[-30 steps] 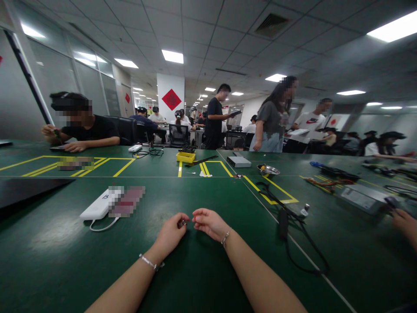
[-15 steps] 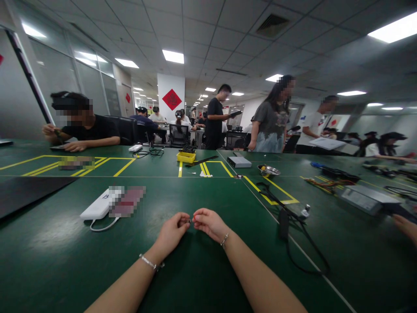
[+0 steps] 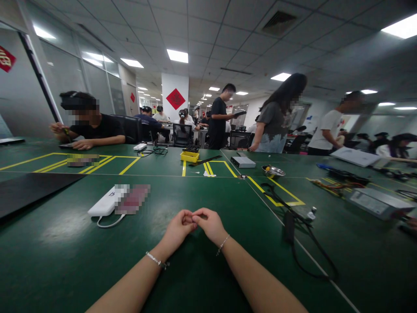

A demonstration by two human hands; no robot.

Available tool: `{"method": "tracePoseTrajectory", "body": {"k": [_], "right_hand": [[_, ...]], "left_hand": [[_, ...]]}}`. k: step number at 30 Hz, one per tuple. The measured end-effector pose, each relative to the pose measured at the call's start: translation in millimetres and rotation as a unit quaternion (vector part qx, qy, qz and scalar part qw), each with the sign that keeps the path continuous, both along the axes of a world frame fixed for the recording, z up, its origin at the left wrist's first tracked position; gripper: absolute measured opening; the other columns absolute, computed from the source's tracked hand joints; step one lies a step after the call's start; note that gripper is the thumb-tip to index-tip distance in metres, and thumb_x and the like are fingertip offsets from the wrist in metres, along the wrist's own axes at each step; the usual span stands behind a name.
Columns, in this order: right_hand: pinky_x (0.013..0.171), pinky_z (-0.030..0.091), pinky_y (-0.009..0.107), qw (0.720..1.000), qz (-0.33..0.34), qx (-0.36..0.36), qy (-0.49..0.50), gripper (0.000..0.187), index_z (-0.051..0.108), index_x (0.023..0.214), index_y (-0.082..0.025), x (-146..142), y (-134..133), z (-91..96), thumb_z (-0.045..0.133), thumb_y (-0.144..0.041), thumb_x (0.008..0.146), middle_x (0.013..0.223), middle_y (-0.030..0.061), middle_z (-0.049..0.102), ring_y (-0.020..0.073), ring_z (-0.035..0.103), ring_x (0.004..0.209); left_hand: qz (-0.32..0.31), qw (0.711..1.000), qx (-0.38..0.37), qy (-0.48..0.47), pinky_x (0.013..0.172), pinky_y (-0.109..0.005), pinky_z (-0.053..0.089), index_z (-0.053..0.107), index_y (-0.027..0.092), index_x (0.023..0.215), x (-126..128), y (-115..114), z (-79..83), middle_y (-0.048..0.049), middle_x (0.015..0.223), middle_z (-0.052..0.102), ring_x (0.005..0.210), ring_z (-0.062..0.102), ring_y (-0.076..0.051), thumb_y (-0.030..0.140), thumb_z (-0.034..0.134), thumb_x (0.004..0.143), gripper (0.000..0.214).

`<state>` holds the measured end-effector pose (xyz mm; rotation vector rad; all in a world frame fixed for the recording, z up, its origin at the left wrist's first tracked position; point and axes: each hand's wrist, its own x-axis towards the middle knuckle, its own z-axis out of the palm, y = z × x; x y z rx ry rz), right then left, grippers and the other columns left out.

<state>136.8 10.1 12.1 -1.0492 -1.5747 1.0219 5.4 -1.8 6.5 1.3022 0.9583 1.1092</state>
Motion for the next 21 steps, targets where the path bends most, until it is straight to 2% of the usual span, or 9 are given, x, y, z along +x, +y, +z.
{"method": "tracePoseTrajectory", "body": {"k": [4, 7, 12, 14, 18, 21], "right_hand": [[0.058, 0.043, 0.027, 1.0, 0.012, -0.008, -0.004, 0.009, 0.06, 0.07, -0.017, -2, 0, -1.8, 0.056, -0.022, 0.063, 0.066, 0.0013, 0.059, 0.0126, 0.054, 0.058], [0.061, 0.044, 0.026, 0.999, 0.02, 0.019, -0.026, 0.01, 0.061, 0.071, -0.017, 1, 1, -2.7, 0.054, -0.02, 0.064, 0.074, 0.003, 0.058, 0.0134, 0.054, 0.065], [0.065, 0.043, 0.024, 0.989, 0.07, 0.084, -0.101, 0.025, 0.061, 0.083, -0.019, 8, -1, -1.3, 0.048, -0.009, 0.063, 0.087, 0.0031, 0.057, 0.0128, 0.053, 0.078], [0.065, 0.043, 0.023, 0.983, 0.082, 0.101, -0.13, 0.03, 0.058, 0.088, -0.02, 8, -3, -0.8, 0.051, -0.01, 0.061, 0.09, 0.0026, 0.056, 0.0123, 0.052, 0.079], [0.065, 0.042, 0.024, 0.972, 0.041, 0.15, -0.176, 0.028, 0.056, 0.086, -0.019, 4, -6, -0.9, 0.059, -0.018, 0.058, 0.085, 0.002, 0.055, 0.012, 0.051, 0.075], [0.067, 0.04, 0.026, 0.955, 0.0, 0.203, -0.217, 0.02, 0.055, 0.081, -0.019, 1, -8, -0.7, 0.056, -0.018, 0.061, 0.079, 0.0015, 0.056, 0.0124, 0.05, 0.074]], "left_hand": [[0.003, 1.0, -0.002, -0.028, 0.056, -0.023, 0.042, 0.043, 0.014, 0.079, -1, 2, -4.9, 0.0014, 0.063, 0.056, 0.058, 0.054, -0.01, 0.02, 0.06, 0.059, 0.027], [0.01, 0.999, -0.001, -0.036, 0.055, -0.022, 0.041, 0.044, 0.014, 0.078, -2, 3, -5.1, 0.0019, 0.061, 0.055, 0.056, 0.054, -0.009, 0.02, 0.061, 0.059, 0.027], [0.021, 0.998, -0.018, -0.049, 0.051, -0.02, 0.04, 0.044, 0.014, 0.076, -2, 1, -1.7, 0.0034, 0.058, 0.055, 0.052, 0.052, -0.008, 0.018, 0.062, 0.056, 0.027], [0.025, 0.998, -0.023, -0.059, 0.051, -0.019, 0.04, 0.044, 0.014, 0.076, -2, 0, -1.8, 0.0036, 0.058, 0.055, 0.05, 0.051, -0.007, 0.018, 0.062, 0.057, 0.027], [0.025, 0.997, -0.039, -0.065, 0.051, -0.02, 0.04, 0.044, 0.014, 0.079, -3, 1, -3.6, 0.0032, 0.058, 0.055, 0.049, 0.052, -0.008, 0.019, 0.062, 0.058, 0.027], [0.028, 0.997, -0.042, -0.062, 0.053, -0.021, 0.041, 0.044, 0.014, 0.078, -4, 1, -4.2, 0.0024, 0.059, 0.056, 0.052, 0.053, -0.009, 0.019, 0.062, 0.058, 0.028]]}}
